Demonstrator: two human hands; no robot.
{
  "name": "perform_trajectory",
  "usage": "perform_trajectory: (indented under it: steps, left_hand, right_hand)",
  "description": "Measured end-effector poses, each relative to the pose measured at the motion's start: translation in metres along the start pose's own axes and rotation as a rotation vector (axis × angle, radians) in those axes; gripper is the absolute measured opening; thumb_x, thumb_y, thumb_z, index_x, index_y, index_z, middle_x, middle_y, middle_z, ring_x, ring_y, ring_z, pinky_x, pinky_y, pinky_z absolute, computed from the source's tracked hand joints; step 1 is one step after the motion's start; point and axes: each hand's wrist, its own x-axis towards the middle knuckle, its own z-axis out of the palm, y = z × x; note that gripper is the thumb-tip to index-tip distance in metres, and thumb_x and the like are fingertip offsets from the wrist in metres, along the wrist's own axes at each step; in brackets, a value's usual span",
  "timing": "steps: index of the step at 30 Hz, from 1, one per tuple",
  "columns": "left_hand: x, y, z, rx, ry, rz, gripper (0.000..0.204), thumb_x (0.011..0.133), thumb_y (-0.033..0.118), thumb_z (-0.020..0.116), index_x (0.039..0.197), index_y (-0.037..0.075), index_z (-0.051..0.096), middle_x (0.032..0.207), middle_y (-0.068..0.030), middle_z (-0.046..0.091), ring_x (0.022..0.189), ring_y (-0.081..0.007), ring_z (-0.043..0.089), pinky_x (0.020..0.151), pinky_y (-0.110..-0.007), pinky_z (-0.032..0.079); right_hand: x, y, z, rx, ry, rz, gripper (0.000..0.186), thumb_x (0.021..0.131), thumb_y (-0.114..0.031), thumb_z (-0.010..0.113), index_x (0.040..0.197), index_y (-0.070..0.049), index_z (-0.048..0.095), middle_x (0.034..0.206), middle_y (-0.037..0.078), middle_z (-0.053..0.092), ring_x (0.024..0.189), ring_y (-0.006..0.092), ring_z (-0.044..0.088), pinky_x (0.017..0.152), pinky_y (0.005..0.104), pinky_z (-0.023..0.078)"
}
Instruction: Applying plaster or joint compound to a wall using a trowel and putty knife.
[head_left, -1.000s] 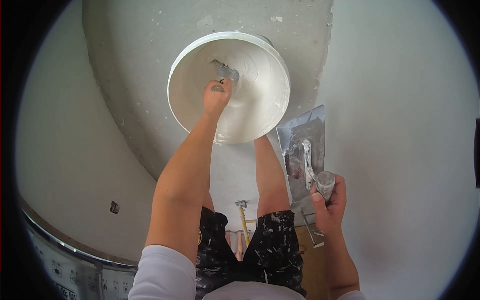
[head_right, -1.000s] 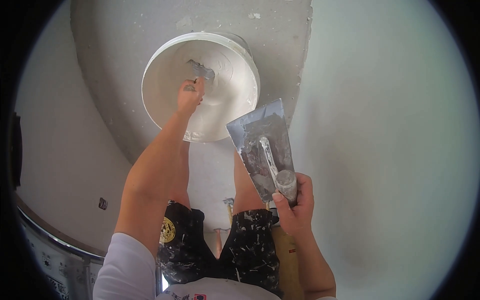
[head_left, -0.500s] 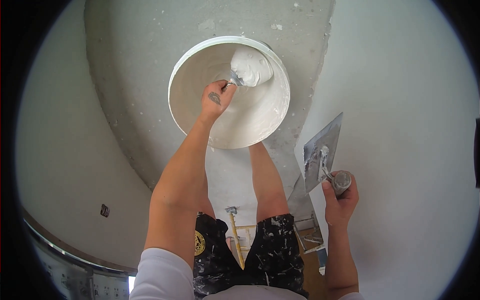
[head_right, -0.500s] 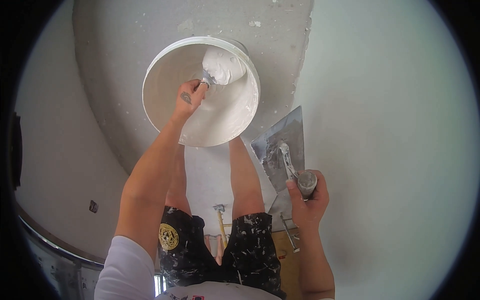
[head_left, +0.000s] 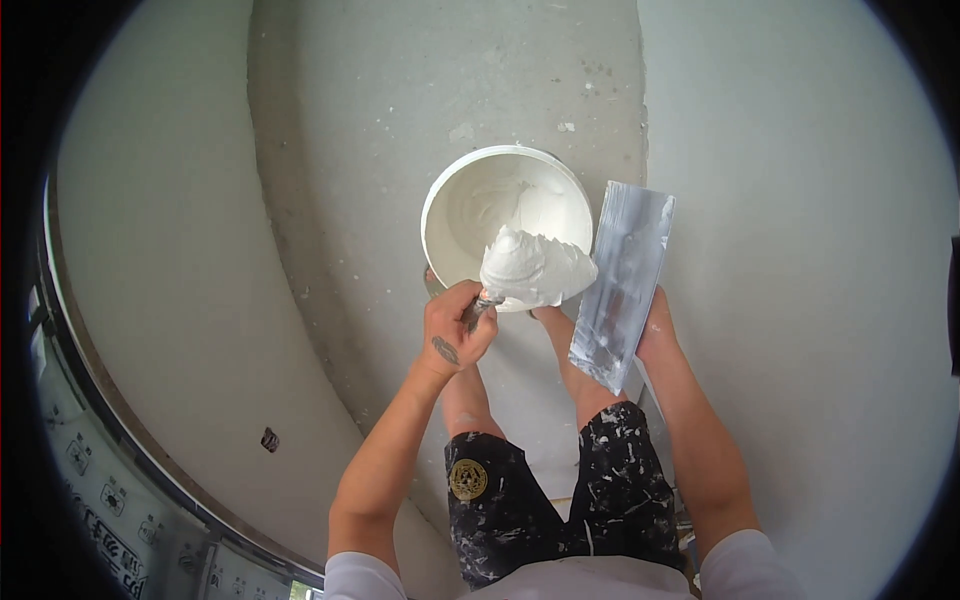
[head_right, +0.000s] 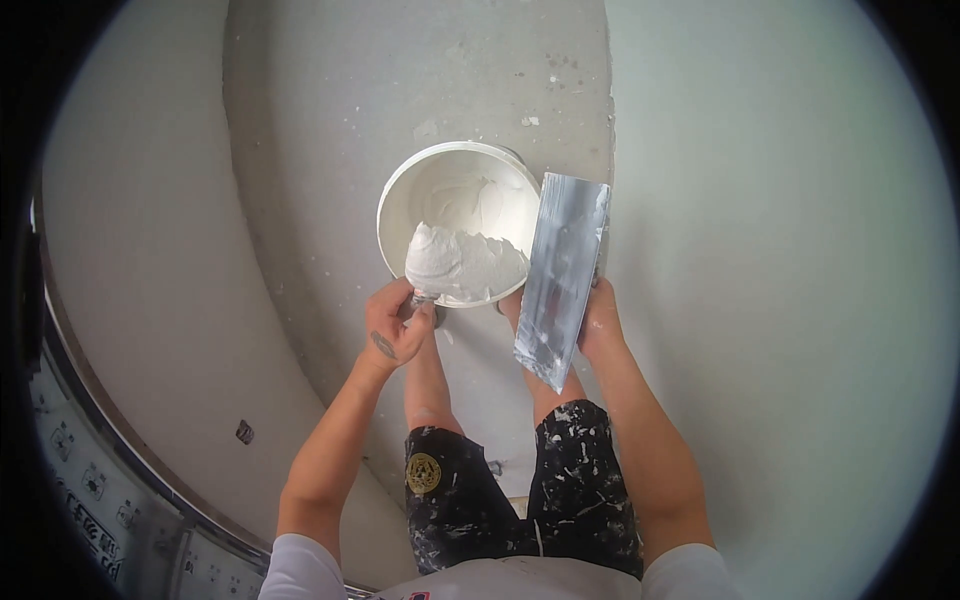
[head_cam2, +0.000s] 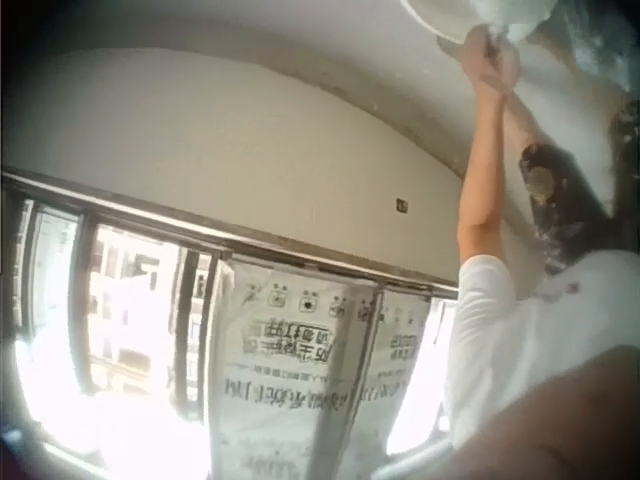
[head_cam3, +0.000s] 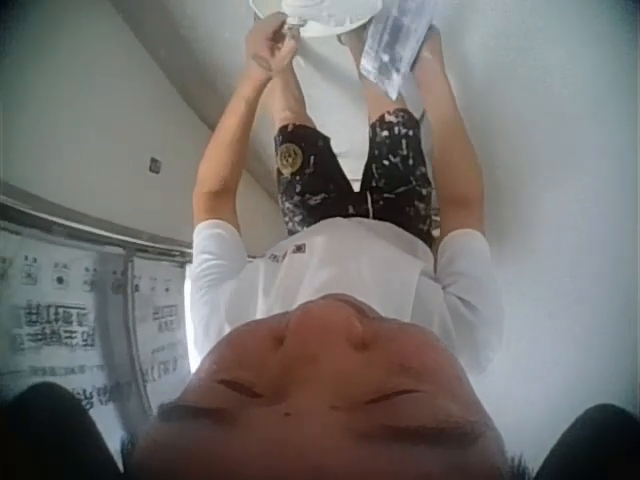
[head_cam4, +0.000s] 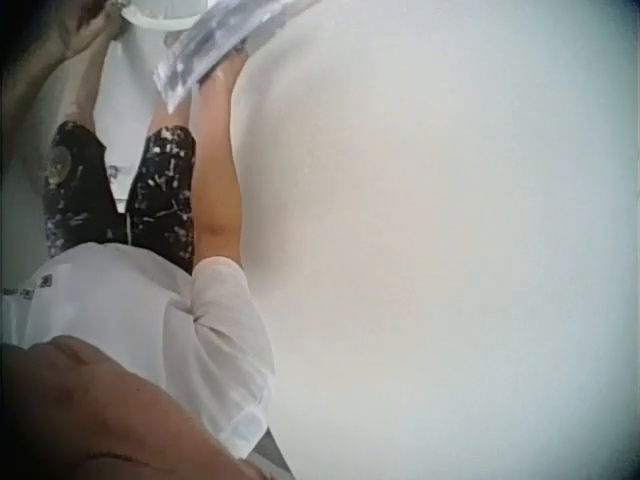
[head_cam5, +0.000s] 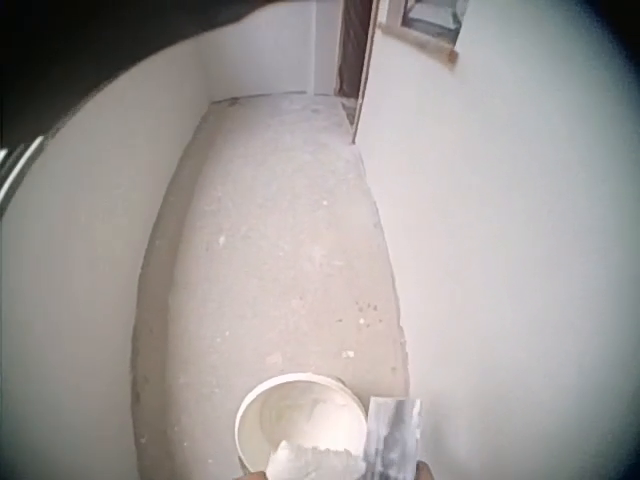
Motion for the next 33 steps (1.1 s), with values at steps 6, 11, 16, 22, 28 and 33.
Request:
perform_trajectory:
  steps: [6,11,16,22,28,33]
  left_hand:
    - [-0.053,0.073,-0.062,0.328,0.152,0.522,0.035,0.067,0.000,0.066,0.101,-0.002,0.061,0.085,-0.0144,0.063,0.072,-0.0298,0.062,0.063,-0.039,0.051]
    - [-0.117,0.068,-0.077,0.498,0.292,0.661,0.043,0.073,-0.003,0.067,0.114,-0.004,0.054,0.093,-0.0174,0.060,0.080,-0.0347,0.061,0.067,-0.043,0.051]
    - [-0.203,0.044,-0.111,0.521,0.426,0.672,0.042,0.075,-0.003,0.068,0.114,-0.004,0.053,0.090,-0.0170,0.059,0.080,-0.0335,0.061,0.065,-0.043,0.050]
    - [-0.368,-0.027,-0.173,0.662,0.551,0.551,0.035,0.076,0.000,0.068,0.109,0.000,0.057,0.092,-0.0116,0.059,0.081,-0.0287,0.060,0.066,-0.039,0.049]
    - [-0.515,-0.112,-0.184,0.750,0.623,0.134,0.038,0.076,0.007,0.066,0.113,0.002,0.058,0.098,-0.0088,0.061,0.087,-0.0264,0.061,0.073,-0.038,0.050]
    - [-0.580,-0.204,-0.128,0.167,0.923,-0.412,0.026,0.092,0.011,0.061,0.117,0.006,0.058,0.100,-0.0130,0.062,0.086,-0.0307,0.061,0.075,-0.040,0.050]
  right_hand:
    - [-0.097,0.040,0.059,0.266,-0.221,0.218,0.034,0.100,-0.025,0.052,0.127,-0.004,0.054,0.091,0.008,0.064,0.081,0.0238,0.064,0.071,0.0370,0.056]
    - [-0.152,0.079,0.056,0.278,-0.275,0.058,0.033,0.100,-0.026,0.052,0.124,-0.005,0.054,0.089,0.007,0.061,0.076,0.0218,0.061,0.066,0.0354,0.053]
    - [-0.196,0.155,0.074,0.200,-0.296,-0.072,0.032,0.100,-0.028,0.052,0.122,-0.005,0.055,0.086,0.007,0.059,0.072,0.0199,0.058,0.061,0.0337,0.049]
    - [-0.224,0.297,0.071,-0.192,-0.505,-0.028,0.031,0.100,-0.030,0.052,0.119,-0.007,0.055,0.083,0.006,0.056,0.067,0.0176,0.054,0.056,0.0318,0.044]
    - [-0.189,0.389,0.106,-0.663,-0.860,0.138,0.030,0.100,-0.032,0.053,0.117,-0.008,0.056,0.081,0.006,0.054,0.062,0.0157,0.051,0.051,0.0301,0.041]
    - [-0.182,0.428,0.203,-0.350,-1.056,0.639,0.026,0.099,-0.030,0.053,0.096,-0.005,0.050,0.069,0.001,0.040,0.056,0.0117,0.038,0.047,0.0263,0.030]
